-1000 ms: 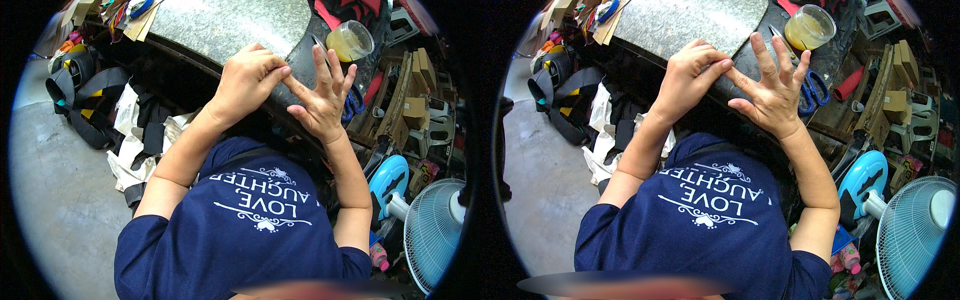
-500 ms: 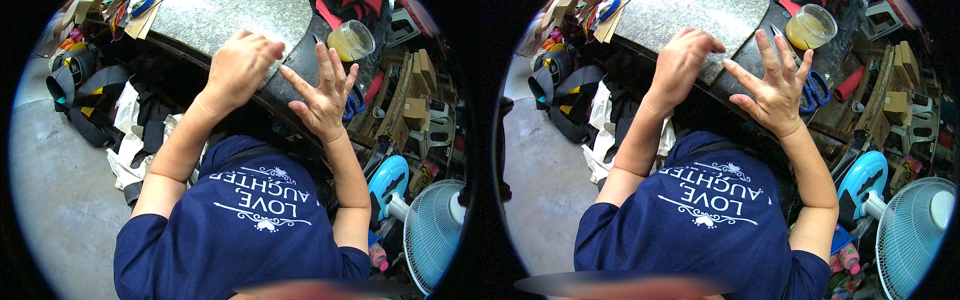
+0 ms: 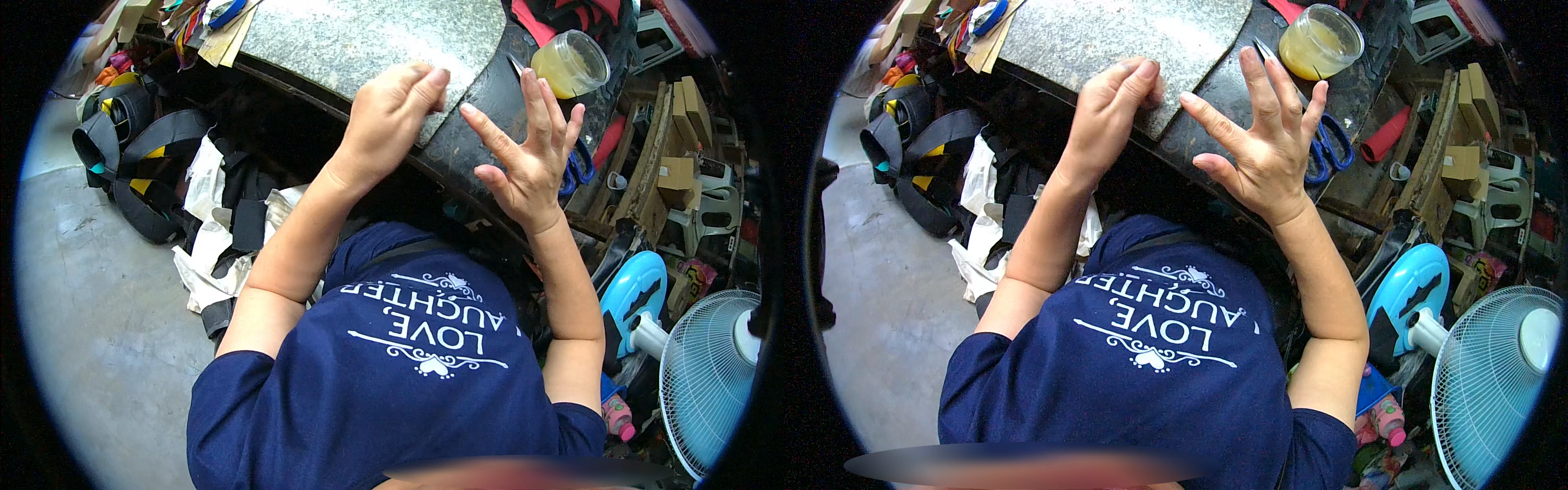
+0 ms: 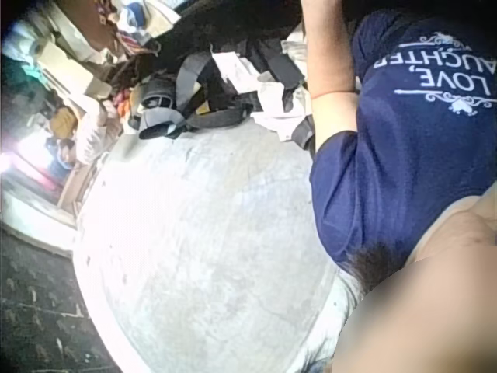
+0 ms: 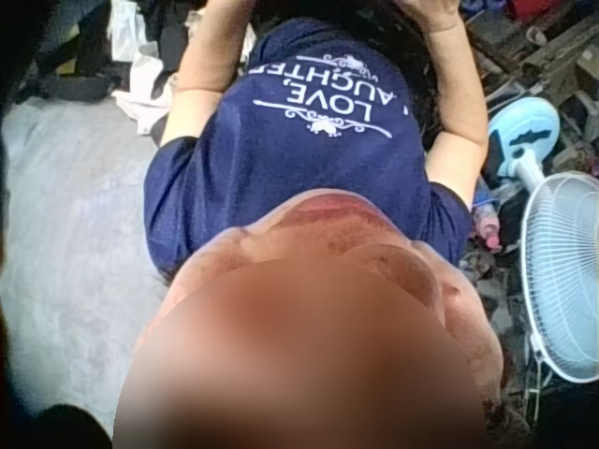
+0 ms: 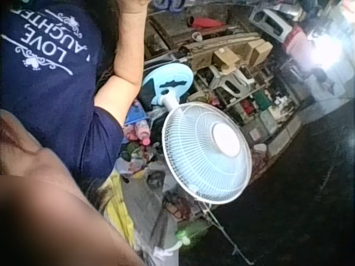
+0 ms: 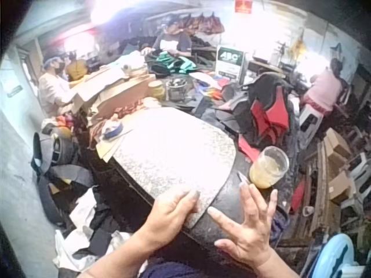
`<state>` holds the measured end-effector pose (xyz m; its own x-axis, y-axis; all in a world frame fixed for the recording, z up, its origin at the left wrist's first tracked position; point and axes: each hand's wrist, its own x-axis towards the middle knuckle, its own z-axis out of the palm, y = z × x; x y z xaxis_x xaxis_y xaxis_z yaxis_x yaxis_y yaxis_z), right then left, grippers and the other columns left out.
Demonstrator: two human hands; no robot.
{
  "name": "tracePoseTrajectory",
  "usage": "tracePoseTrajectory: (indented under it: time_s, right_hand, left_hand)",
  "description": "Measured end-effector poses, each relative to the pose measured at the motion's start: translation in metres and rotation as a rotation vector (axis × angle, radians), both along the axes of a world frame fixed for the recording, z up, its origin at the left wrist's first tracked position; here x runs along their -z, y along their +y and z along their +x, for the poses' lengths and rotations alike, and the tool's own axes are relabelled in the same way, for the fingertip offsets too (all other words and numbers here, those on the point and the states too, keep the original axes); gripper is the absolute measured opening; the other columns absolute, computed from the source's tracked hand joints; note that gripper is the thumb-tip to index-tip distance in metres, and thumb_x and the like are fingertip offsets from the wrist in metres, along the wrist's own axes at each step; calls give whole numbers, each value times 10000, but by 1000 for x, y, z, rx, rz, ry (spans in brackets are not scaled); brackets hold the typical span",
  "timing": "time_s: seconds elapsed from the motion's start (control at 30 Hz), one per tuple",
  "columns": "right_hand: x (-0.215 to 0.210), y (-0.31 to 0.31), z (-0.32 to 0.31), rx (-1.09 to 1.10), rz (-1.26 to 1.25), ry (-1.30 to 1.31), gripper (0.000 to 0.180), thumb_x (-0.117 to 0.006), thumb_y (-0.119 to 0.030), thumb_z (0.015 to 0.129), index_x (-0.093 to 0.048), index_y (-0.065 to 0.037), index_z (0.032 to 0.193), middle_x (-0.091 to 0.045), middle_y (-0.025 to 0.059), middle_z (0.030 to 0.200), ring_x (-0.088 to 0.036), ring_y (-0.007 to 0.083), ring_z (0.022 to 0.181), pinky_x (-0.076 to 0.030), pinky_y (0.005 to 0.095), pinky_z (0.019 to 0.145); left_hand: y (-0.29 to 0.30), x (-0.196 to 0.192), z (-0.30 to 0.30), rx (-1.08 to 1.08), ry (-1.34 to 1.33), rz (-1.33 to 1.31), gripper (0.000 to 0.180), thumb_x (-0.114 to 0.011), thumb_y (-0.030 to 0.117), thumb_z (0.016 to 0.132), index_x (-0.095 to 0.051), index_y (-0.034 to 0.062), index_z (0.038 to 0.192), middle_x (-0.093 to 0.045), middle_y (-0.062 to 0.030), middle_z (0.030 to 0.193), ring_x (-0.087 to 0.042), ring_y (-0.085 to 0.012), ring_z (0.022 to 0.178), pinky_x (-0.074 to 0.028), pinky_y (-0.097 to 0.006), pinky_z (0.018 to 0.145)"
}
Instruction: The person handles a red and black fabric piece, aligning and pressing its edges together. They then place a white cloth on the work surface and rub it with their hands.
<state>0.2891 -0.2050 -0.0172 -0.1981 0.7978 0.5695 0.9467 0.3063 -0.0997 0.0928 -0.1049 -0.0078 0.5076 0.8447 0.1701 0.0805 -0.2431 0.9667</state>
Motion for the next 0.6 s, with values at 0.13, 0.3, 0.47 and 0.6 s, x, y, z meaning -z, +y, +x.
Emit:
tracePoseTrajectory:
  time_s: [0.13, 0.3, 0.47, 0.6]
  right_hand:
    - [1, 0, 1, -25, 17, -23, 628, -314, -722, 972, -723, -335, 1249, -343, 149, 1603, -296, 302, 1478, 36, 502, 1223]
    - [3, -1, 6, -205, 15, 113, 623, -368, -758, 931, -713, -355, 1258, -383, 154, 1579, -324, 310, 1467, 0, 553, 1220]
    - [4, 4, 10, -158, -30, 289, 773, -296, -786, 930, -643, -258, 1375, -304, 182, 1616, -318, 337, 1473, -36, 584, 1209]
    - [8, 6, 6, -89, -61, 165, 857, -221, -814, 916, -570, -237, 1445, -284, 135, 1636, -268, 332, 1495, -41, 625, 1190]
  left_hand:
    - [-4, -1, 5, 67, 219, 534, 319, -543, 266, 1034, -655, 7, 884, -585, -7, 773, -535, -140, 753, -446, -296, 677]
    - [2, -6, 3, 276, -66, -361, 266, -567, 249, 1000, -658, 57, 840, -529, 28, 683, -494, -94, 625, -399, -266, 598]
    - [-10, -7, 6, 228, -108, -277, 438, -491, 425, 1052, -669, 70, 868, -584, 13, 727, -516, -86, 648, -410, -240, 610]
    - [-28, -3, 18, 123, 66, 37, 367, -585, 363, 1029, -684, 17, 955, -630, -8, 764, -573, -95, 698, -454, -264, 619]
